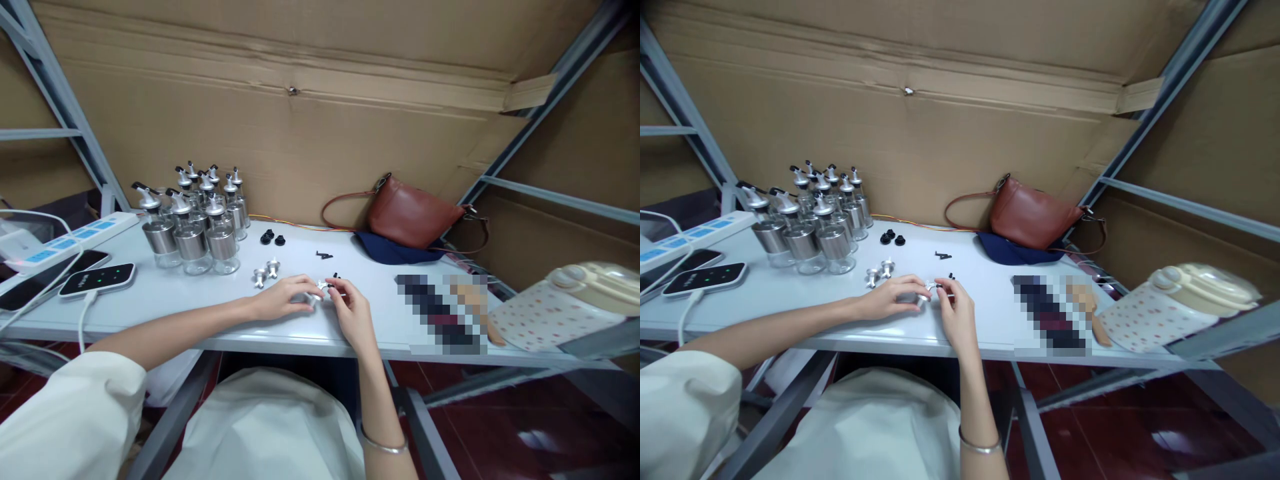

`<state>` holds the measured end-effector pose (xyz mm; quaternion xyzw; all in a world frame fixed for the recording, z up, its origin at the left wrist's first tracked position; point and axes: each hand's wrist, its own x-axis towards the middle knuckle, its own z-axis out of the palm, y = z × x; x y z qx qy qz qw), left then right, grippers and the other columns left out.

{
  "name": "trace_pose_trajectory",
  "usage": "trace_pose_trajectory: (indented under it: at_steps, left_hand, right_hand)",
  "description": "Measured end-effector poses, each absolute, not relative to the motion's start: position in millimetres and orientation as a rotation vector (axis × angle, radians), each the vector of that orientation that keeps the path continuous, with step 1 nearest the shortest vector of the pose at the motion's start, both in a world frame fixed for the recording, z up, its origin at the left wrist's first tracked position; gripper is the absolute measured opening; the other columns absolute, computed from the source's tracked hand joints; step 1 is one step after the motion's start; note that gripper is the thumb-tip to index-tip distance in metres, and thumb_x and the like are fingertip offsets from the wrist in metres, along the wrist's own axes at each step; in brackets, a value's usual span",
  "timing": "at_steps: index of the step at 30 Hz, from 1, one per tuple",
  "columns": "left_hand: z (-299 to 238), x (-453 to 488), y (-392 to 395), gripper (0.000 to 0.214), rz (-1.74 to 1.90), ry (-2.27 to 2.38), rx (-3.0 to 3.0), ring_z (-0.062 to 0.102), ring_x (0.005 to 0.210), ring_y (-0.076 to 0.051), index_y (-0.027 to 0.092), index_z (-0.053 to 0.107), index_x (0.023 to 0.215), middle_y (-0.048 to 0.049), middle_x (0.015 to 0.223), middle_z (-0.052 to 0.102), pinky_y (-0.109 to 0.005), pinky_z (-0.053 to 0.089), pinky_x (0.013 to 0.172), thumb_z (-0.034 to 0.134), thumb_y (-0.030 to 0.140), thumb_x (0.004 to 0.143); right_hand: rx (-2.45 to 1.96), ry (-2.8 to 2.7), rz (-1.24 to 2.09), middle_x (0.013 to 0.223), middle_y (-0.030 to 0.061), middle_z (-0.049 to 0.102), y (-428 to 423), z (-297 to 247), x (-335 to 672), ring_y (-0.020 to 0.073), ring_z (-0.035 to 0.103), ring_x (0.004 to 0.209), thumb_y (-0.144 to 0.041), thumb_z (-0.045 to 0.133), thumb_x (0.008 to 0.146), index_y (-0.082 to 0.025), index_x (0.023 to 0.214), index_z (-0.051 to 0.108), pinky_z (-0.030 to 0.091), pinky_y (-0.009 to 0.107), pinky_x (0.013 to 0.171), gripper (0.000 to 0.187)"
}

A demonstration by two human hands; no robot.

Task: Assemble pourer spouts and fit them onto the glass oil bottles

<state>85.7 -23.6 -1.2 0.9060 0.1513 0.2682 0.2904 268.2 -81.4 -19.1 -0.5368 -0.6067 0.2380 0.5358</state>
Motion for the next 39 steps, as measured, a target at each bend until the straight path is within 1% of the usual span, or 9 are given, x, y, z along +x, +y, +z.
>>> trace_pose_trajectory:
  at_steps: [2, 5, 12, 25, 28, 33, 35, 39]
  left_hand:
    - [-1.0, 85.6, -23.6, 0.029, 0.707, 0.404, 2.412, 0.055, 0.102, -0.018, 0.018, 0.06, 0.114, -0.0103, 0.109, 0.058, -0.033, 0.042, 0.093, 0.056, 0.027, 0.086]
    - [-0.7, 85.6, -24.0, 0.029, 0.707, 0.405, 2.409, 0.055, 0.103, -0.019, 0.019, 0.06, 0.115, -0.0106, 0.109, 0.057, -0.034, 0.042, 0.094, 0.055, 0.026, 0.087]
    - [-1.9, 85.8, -23.4, 0.03, 0.704, 0.373, 2.432, 0.054, 0.105, -0.018, 0.019, 0.058, 0.117, -0.0101, 0.11, 0.057, -0.032, 0.041, 0.095, 0.052, 0.026, 0.089]
    - [-2.1, 85.6, -24.2, 0.03, 0.706, 0.341, 2.491, 0.054, 0.104, -0.017, 0.017, 0.058, 0.118, -0.0108, 0.11, 0.055, -0.03, 0.043, 0.094, 0.049, 0.024, 0.09]
    - [-2.4, 85.7, -24.1, 0.03, 0.711, 0.331, 2.517, 0.055, 0.104, -0.018, 0.016, 0.058, 0.118, -0.0115, 0.11, 0.056, -0.03, 0.043, 0.093, 0.05, 0.024, 0.09]
    - [-2.4, 85.8, -24.1, 0.029, 0.726, 0.345, 2.546, 0.055, 0.106, -0.019, 0.018, 0.058, 0.118, -0.011, 0.113, 0.058, -0.033, 0.043, 0.094, 0.049, 0.024, 0.09]
    - [-3.0, 85.8, -24.7, 0.033, 0.729, 0.363, 2.527, 0.055, 0.107, -0.019, 0.02, 0.053, 0.122, -0.0105, 0.114, 0.059, -0.034, 0.043, 0.095, 0.052, 0.024, 0.089]
    - [-5.8, 85.9, -26.0, 0.059, 0.786, 0.478, 2.386, 0.058, 0.107, -0.019, 0.021, 0.036, 0.135, -0.0092, 0.114, 0.061, -0.035, 0.043, 0.096, 0.062, 0.025, 0.082]
  right_hand:
    - [-1.26, -1.342, 0.603, 0.084, 0.0046, 0.063, -81.5, -20.6, 268.3, 0.0173, 0.058, 0.074, -0.035, 0.053, 0.081, -0.019, 0.094, 0.059, 0.046, 0.03, 0.068, 0.021]
    - [-1.225, -1.252, 0.631, 0.077, 0.0022, 0.06, -81.1, -22.4, 268.4, 0.0165, 0.057, 0.072, -0.036, 0.056, 0.078, -0.02, 0.086, 0.056, 0.046, 0.028, 0.066, 0.019]
    - [-1.195, -1.235, 0.681, 0.08, 0.0041, 0.065, -82.2, -19.9, 268.3, 0.018, 0.059, 0.075, -0.037, 0.059, 0.076, -0.019, 0.087, 0.062, 0.047, 0.031, 0.071, 0.021]
    - [-1.179, -1.235, 0.687, 0.074, 0.0028, 0.065, -82.6, -21.4, 269.0, 0.0173, 0.058, 0.07, -0.035, 0.063, 0.075, -0.018, 0.084, 0.064, 0.046, 0.03, 0.068, 0.02]
    - [-1.176, -1.235, 0.706, 0.076, 0.0039, 0.067, -82.8, -21.9, 268.8, 0.018, 0.06, 0.072, -0.035, 0.062, 0.074, -0.018, 0.087, 0.066, 0.046, 0.031, 0.069, 0.022]
    - [-1.119, -1.205, 0.755, 0.07, 0.0025, 0.065, -81.9, -21.8, 269.3, 0.0176, 0.059, 0.07, -0.034, 0.06, 0.075, -0.018, 0.087, 0.067, 0.046, 0.032, 0.07, 0.021]
    - [-1.098, -1.194, 0.768, 0.069, 0.0018, 0.064, -81.4, -21.0, 269.3, 0.0174, 0.059, 0.069, -0.034, 0.06, 0.075, -0.019, 0.086, 0.067, 0.046, 0.032, 0.071, 0.02]
    - [-1.09, -1.182, 0.78, 0.068, 0.0008, 0.062, -80.9, -19.7, 268.4, 0.017, 0.058, 0.068, -0.035, 0.062, 0.074, -0.019, 0.086, 0.065, 0.046, 0.031, 0.07, 0.019]
